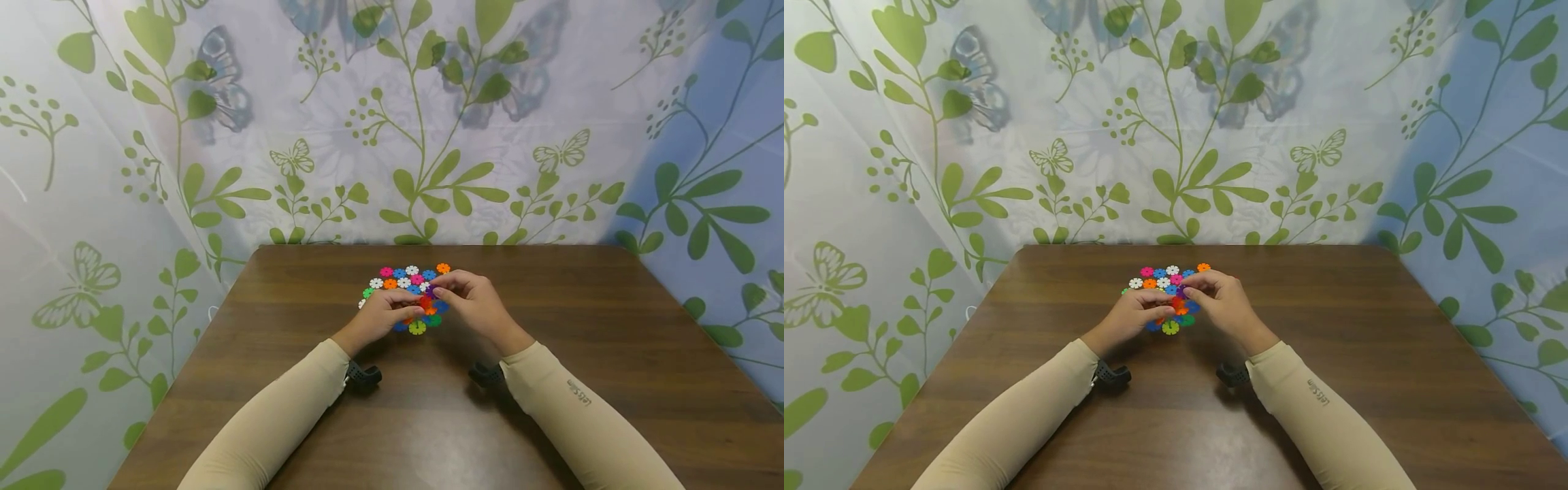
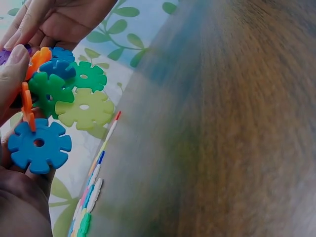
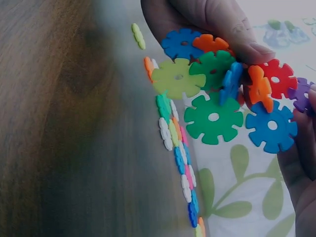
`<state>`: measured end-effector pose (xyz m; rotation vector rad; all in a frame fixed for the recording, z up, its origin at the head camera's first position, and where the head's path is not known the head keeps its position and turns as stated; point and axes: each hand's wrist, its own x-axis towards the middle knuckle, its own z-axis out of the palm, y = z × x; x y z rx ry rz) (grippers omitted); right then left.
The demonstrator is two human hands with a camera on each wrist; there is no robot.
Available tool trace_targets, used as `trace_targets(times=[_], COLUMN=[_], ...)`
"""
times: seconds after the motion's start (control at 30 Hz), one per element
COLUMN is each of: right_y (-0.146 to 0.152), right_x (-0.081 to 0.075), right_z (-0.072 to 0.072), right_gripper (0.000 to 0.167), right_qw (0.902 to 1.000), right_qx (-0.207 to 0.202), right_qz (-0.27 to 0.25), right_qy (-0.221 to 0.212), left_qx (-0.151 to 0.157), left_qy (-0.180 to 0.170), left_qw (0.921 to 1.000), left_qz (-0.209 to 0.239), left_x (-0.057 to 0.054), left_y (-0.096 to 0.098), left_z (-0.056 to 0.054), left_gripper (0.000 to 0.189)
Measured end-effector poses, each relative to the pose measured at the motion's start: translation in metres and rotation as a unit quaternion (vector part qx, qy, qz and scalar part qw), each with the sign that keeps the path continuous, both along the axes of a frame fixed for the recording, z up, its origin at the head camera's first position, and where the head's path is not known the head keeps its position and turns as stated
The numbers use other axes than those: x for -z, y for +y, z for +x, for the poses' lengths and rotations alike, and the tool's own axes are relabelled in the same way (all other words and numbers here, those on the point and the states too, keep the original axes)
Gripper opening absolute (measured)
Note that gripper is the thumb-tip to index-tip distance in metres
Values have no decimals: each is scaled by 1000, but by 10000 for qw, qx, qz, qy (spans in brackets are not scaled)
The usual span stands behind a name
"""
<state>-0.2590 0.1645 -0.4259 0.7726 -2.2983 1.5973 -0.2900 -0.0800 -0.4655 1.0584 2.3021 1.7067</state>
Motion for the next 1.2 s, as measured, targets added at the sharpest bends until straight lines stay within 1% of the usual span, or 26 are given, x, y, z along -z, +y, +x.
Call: trace_targets(times=[0.1, 0.2, 0.3, 0.47, 0.67, 0.83, 1.0, 1.07, 1.2], right_y=[-1, -2, -2, -2, -1, -1, -1, -1, -1], right_x=[2, 2, 2, 3, 0, 0, 3, 4, 5], right_z=[0, -1, 0, 0, 2, 1, 1, 0, 0], right_gripper=[10, 9, 9, 11, 13, 13, 13, 14, 14], right_qw=[9999, 9998, 9993, 9979, 9976, 9972, 9971, 9976, 9988], right_qx=[-43, -49, -54, -123, -107, -160, -195, -167, -85], right_qz=[-97, -198, -297, -460, -372, -291, -294, -316, -285], right_qy=[25, -38, -210, -446, -582, -673, -674, -598, -380], left_qx=[-57, -109, -93, -28, 6, 11, -18, -50, -144], left_qy=[1, -46, -92, -46, 15, -11, -49, -85, -266], left_qw=[10000, 9999, 9999, 9999, 9999, 9999, 9998, 9997, 9994], left_qz=[-13, 35, 107, 140, 129, 153, 213, 221, 154], left_x=[0, 0, -1, 0, 0, 2, 2, 2, 2], left_y=[0, 1, 2, 3, 4, 4, 5, 6, 7], left_z=[0, 1, 3, 4, 3, 5, 6, 6, 6], left_gripper=[26, 25, 24, 22, 24, 22, 22, 24, 28])
